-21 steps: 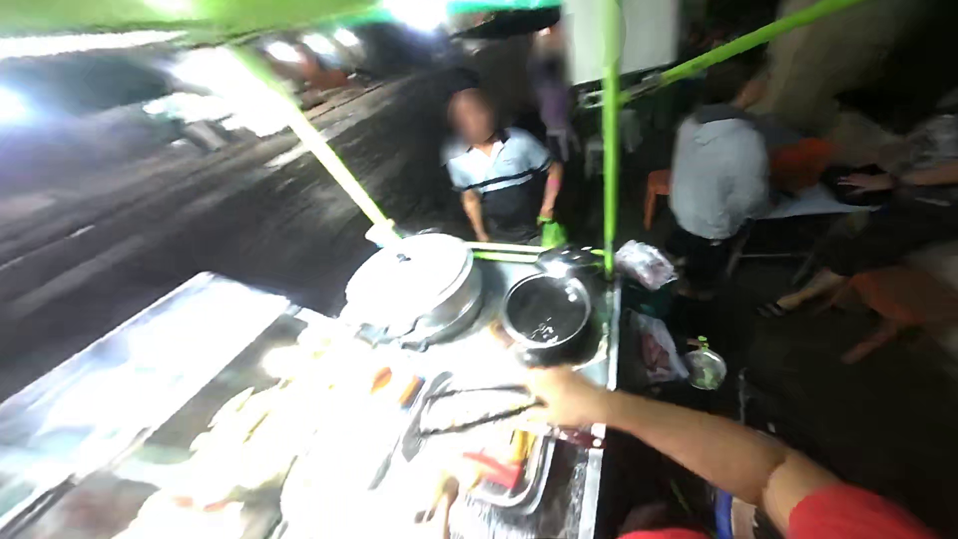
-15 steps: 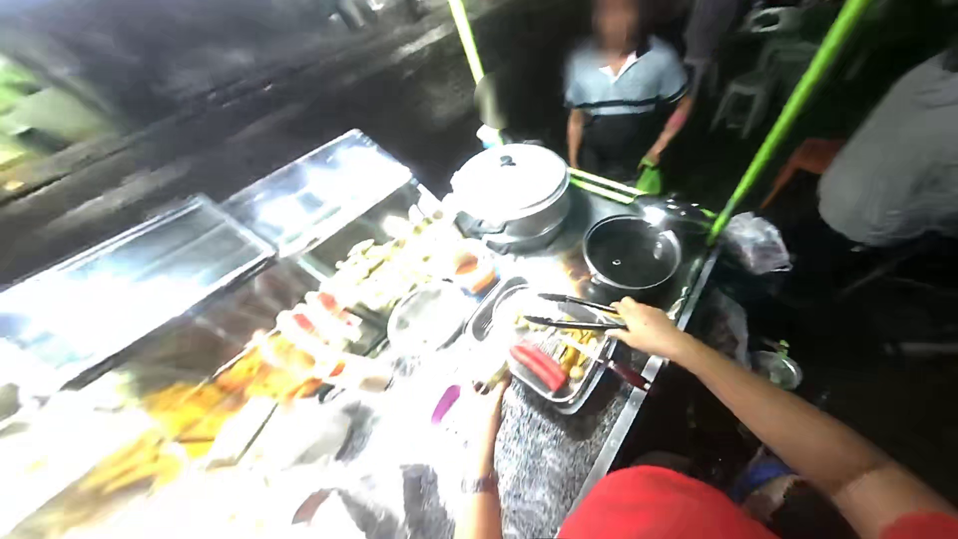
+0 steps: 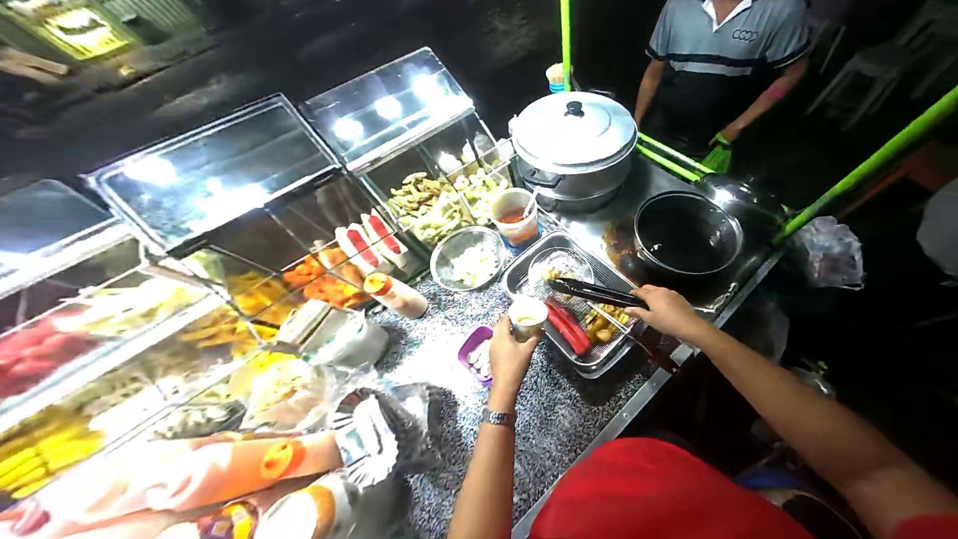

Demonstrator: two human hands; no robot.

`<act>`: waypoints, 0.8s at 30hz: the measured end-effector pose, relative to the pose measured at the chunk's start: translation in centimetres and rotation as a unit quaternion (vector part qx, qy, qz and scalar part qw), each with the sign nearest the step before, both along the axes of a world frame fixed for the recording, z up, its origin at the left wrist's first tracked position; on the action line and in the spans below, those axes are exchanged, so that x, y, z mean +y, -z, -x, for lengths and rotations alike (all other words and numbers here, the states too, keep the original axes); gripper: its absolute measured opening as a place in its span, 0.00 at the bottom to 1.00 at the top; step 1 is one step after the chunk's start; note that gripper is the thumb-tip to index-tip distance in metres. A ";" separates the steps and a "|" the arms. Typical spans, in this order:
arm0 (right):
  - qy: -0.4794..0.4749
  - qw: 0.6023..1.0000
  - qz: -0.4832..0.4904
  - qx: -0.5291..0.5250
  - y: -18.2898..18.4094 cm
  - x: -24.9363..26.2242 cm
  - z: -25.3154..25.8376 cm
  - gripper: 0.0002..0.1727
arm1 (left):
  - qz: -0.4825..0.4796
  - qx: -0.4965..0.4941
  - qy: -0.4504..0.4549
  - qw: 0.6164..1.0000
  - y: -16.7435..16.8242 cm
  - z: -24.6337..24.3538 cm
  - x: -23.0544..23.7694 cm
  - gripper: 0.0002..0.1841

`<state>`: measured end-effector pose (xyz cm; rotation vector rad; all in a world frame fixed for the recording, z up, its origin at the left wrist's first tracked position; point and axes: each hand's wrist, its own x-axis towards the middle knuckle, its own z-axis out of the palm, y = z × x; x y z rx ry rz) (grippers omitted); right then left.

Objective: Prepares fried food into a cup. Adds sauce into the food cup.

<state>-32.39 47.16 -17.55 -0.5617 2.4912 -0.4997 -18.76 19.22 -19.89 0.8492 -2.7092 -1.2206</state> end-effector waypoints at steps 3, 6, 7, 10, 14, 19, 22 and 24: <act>-0.016 0.996 0.084 -0.010 -2.1 0.6 -0.8 0.30 | 0.007 -0.026 0.006 1.000 -0.5 0.4 0.3 0.38; -0.075 0.992 0.097 -0.010 -4.5 0.7 -2.3 0.31 | 0.000 0.001 0.001 1.000 0.0 0.8 0.3 0.39; -0.085 0.993 0.086 -0.004 -5.1 0.9 -2.7 0.31 | -0.003 0.007 -0.003 1.000 0.0 0.8 0.3 0.38; -0.052 0.995 0.066 0.049 -6.1 2.2 -2.9 0.31 | -0.020 0.046 -0.023 0.998 0.4 0.6 0.2 0.37; 0.007 0.995 -0.039 0.089 -5.2 2.5 -1.1 0.33 | -0.046 0.104 -0.039 0.993 1.6 -0.2 -0.1 0.37; 0.008 0.994 -0.102 0.045 -0.1 -1.0 0.8 0.37 | -0.038 0.065 -0.017 0.997 1.2 -0.1 0.5 0.38; -0.007 0.994 -0.091 0.056 1.5 -2.2 0.2 0.32 | -0.034 0.061 -0.017 0.997 1.2 -0.2 0.5 0.38; -0.014 0.994 -0.092 0.063 1.7 -2.2 0.0 0.31 | -0.040 0.059 -0.021 0.997 1.3 -0.4 0.3 0.38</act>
